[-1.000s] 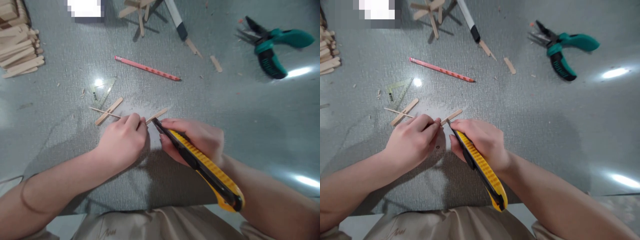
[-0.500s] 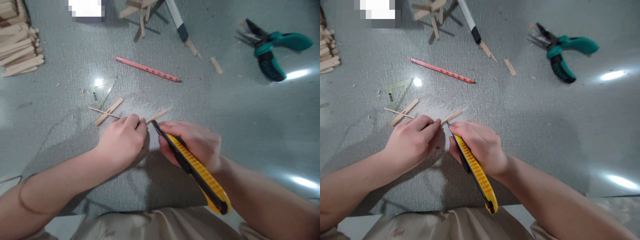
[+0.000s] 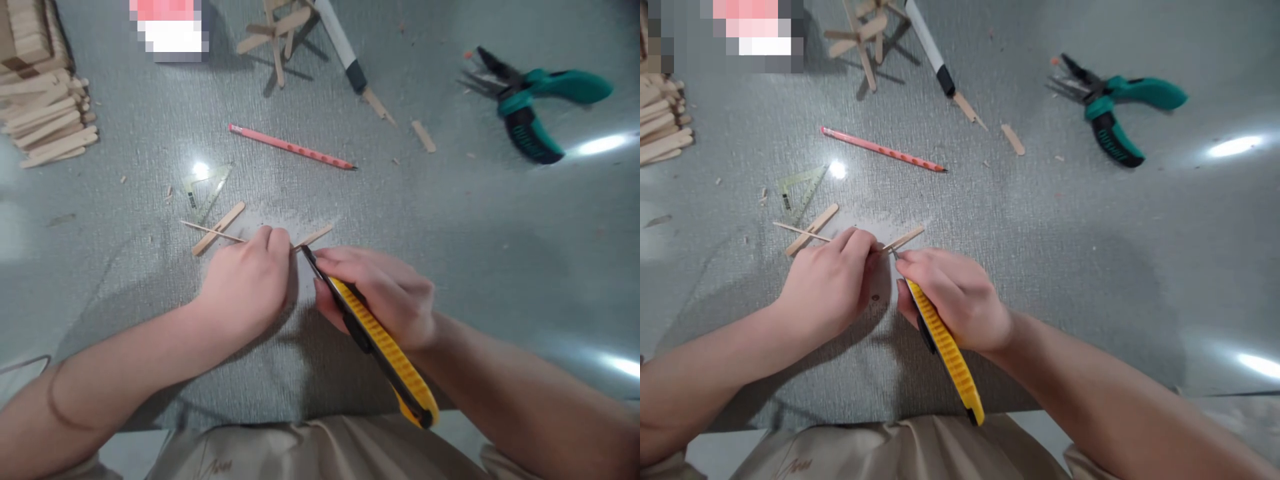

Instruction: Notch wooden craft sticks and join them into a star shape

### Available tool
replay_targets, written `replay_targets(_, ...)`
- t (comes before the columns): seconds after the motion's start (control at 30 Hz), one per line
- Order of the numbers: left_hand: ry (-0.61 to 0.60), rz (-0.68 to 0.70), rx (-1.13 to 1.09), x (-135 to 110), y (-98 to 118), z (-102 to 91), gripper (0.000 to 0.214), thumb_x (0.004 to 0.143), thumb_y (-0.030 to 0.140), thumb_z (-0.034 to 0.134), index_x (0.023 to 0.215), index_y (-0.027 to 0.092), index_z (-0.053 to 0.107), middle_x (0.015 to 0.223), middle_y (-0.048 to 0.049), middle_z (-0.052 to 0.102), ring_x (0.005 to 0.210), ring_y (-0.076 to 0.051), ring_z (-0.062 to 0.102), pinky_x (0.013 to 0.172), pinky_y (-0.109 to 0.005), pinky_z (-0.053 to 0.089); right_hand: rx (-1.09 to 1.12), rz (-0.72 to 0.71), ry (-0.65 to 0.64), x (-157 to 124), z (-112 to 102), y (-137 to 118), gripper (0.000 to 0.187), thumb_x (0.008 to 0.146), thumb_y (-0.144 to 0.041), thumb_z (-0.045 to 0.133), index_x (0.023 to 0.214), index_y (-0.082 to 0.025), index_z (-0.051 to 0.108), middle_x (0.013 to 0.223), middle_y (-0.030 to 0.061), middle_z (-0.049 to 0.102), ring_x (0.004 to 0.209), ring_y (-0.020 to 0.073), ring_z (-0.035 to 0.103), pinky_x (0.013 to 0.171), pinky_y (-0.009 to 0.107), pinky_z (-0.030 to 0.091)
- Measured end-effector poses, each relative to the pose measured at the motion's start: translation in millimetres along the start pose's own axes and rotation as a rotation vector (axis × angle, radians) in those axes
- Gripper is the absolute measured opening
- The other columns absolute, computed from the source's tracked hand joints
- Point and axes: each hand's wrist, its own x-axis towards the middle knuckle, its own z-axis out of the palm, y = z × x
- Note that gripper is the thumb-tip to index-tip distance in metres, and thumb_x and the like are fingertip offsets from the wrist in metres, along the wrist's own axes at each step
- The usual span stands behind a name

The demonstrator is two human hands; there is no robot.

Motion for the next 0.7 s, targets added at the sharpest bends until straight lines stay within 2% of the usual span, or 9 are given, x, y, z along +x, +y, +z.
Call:
replay_targets(0.13,0.075,0.013,0.033,0.9,0.6,0.1,0.009,0.082,0.011,0.049,0.085,0.016,0.056,0.069,-0.0034,0.065,0.049,-0.019,0.058,0.046,-0.03,0.02,-0.032,0.016,0.045,-1.2,0.6,-2.1,0.048,0.083,-0.01,0.069,0.126,-0.028,0.059,0.098,0.0065,0.079,0.084,0.0248,0.078,0.075,0.04,0.068)
replay_targets(0.23,0.16,0.059,0.114,0.6,1.5,4.0,0.012,0.08,0.008,0.046,0.077,0.018,0.054,0.058,-0.0014,0.059,0.047,-0.018,0.056,0.046,-0.03,0.017,-0.032,0.02,0.052,-1.4,0.6,-3.1,0.04,0.084,-0.009,0.069,0.121,-0.023,0.061,0.09,0.0048,0.079,0.082,0.0238,0.077,0.075,0.038,0.067)
replay_targets(0.33,0.218,0.12,0.164,0.6,2.4,8.2,0.018,0.083,0.007,0.042,0.081,0.017,0.056,0.058,-0.0013,0.059,0.049,-0.018,0.057,0.046,-0.029,0.023,-0.023,-0.004,0.079,0.5,0.7,-2.5,0.034,0.085,-0.006,0.067,0.116,-0.02,0.061,0.077,0.0016,0.076,0.076,0.0215,0.075,0.073,0.034,0.066)
replay_targets(0.43,0.272,0.178,0.183,1.1,2.3,11.7,0.021,0.085,0.006,0.04,0.087,0.016,0.059,0.063,-0.0018,0.061,0.051,-0.018,0.058,0.047,-0.029,0.029,0.0,-0.001,0.071,2.3,1.2,-1.9,0.027,0.089,-0.005,0.06,0.112,-0.021,0.061,0.073,-0.0006,0.074,0.067,0.0183,0.072,0.066,0.031,0.063)
replay_targets(0.57,0.344,0.186,0.169,2.6,-2.1,14.1,0.019,0.084,0.006,0.041,0.078,0.018,0.055,0.059,-0.0004,0.056,0.047,-0.016,0.05,0.045,-0.03,0.027,-0.045,0.06,0.032,-0.2,3.2,-4.6,0.016,0.09,-0.012,0.061,0.102,-0.022,0.061,0.08,0.0027,0.076,0.071,0.0197,0.074,0.065,0.032,0.063)
replay_targets(0.7,0.505,0.134,0.138,4.3,-12.6,15.8,0.022,0.082,0.003,0.041,0.085,0.017,0.058,0.062,-0.0003,0.059,0.048,-0.013,0.047,0.046,-0.028,0.025,-0.019,0.067,0.066,-3.1,4.7,-10.0,0.02,0.088,-0.013,0.06,0.104,-0.026,0.061,0.087,0.0013,0.078,0.074,0.02,0.076,0.067,0.033,0.064)
